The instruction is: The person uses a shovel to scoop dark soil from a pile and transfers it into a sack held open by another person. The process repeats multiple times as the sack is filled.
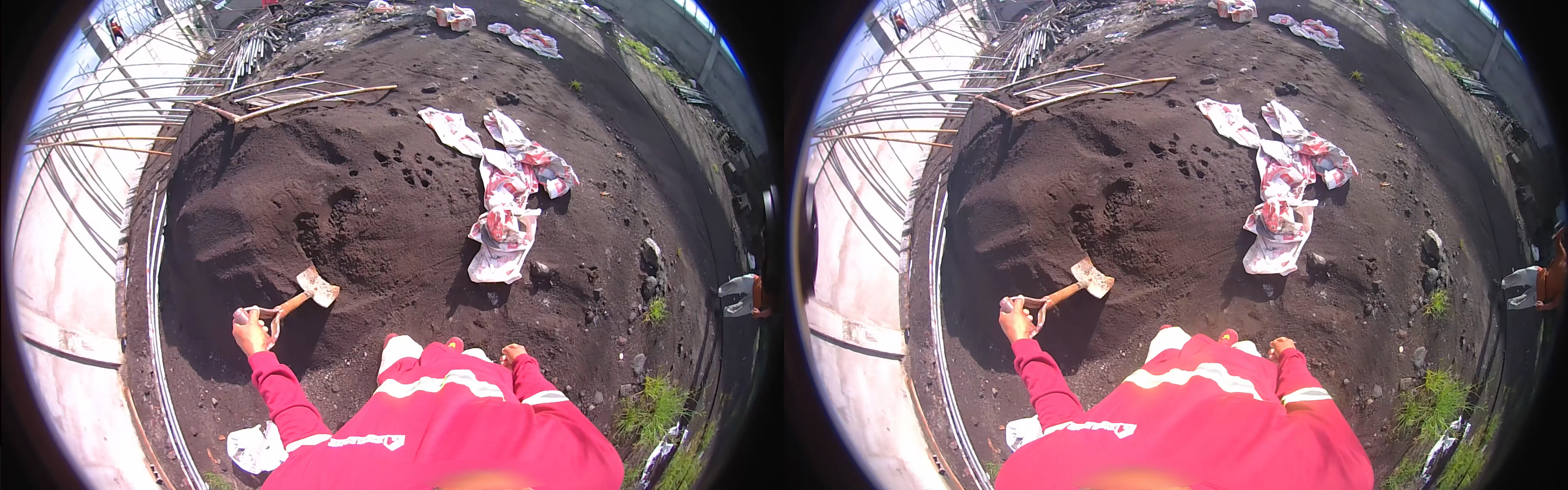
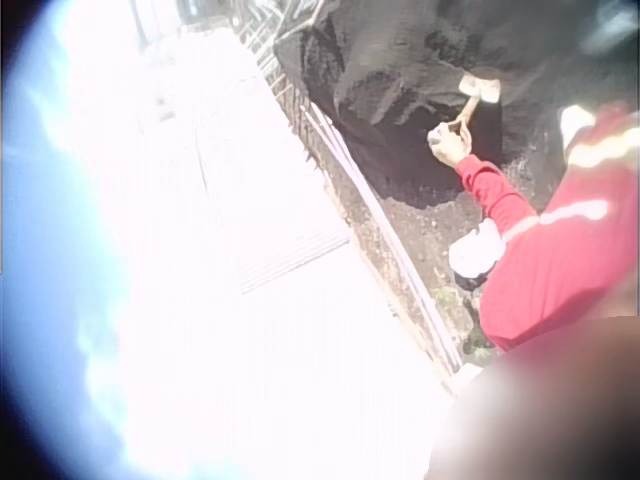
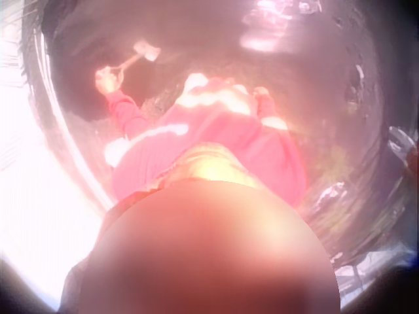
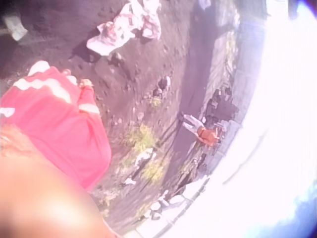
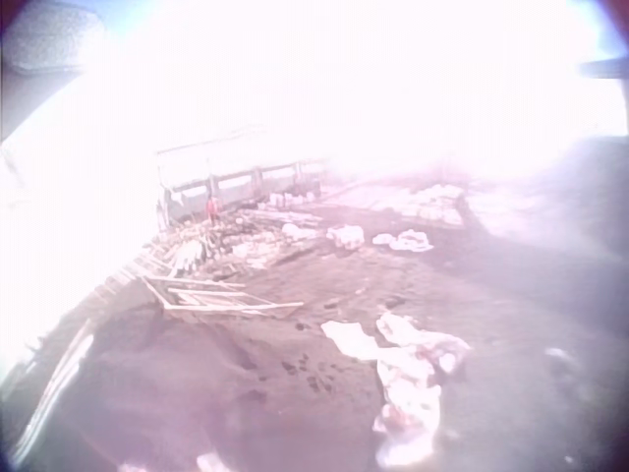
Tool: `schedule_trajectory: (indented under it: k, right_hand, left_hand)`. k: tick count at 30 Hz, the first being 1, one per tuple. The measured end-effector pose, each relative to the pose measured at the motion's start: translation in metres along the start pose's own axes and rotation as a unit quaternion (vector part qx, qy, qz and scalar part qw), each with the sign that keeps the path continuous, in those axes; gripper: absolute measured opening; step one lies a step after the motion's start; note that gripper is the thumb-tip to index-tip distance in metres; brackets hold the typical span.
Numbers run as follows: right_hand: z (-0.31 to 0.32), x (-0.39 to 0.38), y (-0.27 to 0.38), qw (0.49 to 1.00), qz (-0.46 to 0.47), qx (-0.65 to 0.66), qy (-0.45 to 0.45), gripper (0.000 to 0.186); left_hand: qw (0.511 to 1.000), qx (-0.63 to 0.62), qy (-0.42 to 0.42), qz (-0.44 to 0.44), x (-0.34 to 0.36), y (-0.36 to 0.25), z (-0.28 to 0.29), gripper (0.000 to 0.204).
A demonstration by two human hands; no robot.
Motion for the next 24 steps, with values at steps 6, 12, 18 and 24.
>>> schedule_trajectory:
  k: [6, 12, 18, 24]
  right_hand:
    - [0.002, -0.003, 0.002, 0.999, 0.004, -0.034, -0.025, 0.011]
    - [0.006, -0.015, 0.004, 0.999, -0.030, -0.022, -0.020, 0.013]
    - [0.022, -0.020, -0.006, 0.998, -0.001, -0.028, -0.058, 0.014]
    - [0.046, -0.027, -0.056, 0.990, 0.002, 0.025, -0.136, 0.014]
  left_hand:
    - [1.000, -0.016, 0.018, 0.007, -0.002, -0.001, -0.001, 0.018]
    - [0.999, -0.018, 0.041, -0.008, -0.006, -0.004, -0.010, 0.019]
    - [0.988, -0.106, 0.116, -0.008, -0.018, -0.023, -0.050, 0.022]
    - [0.947, -0.144, 0.249, -0.141, -0.028, -0.070, -0.128, 0.028]
Point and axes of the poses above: each hand's wrist, its own x-axis towards the middle knuckle, its own z-axis out of the back of the hand, y = z × x, the point moved 5 cm from there along x, towards the middle knuckle, and after that the axes turned 5 degrees about x, right-handed, at the moved point
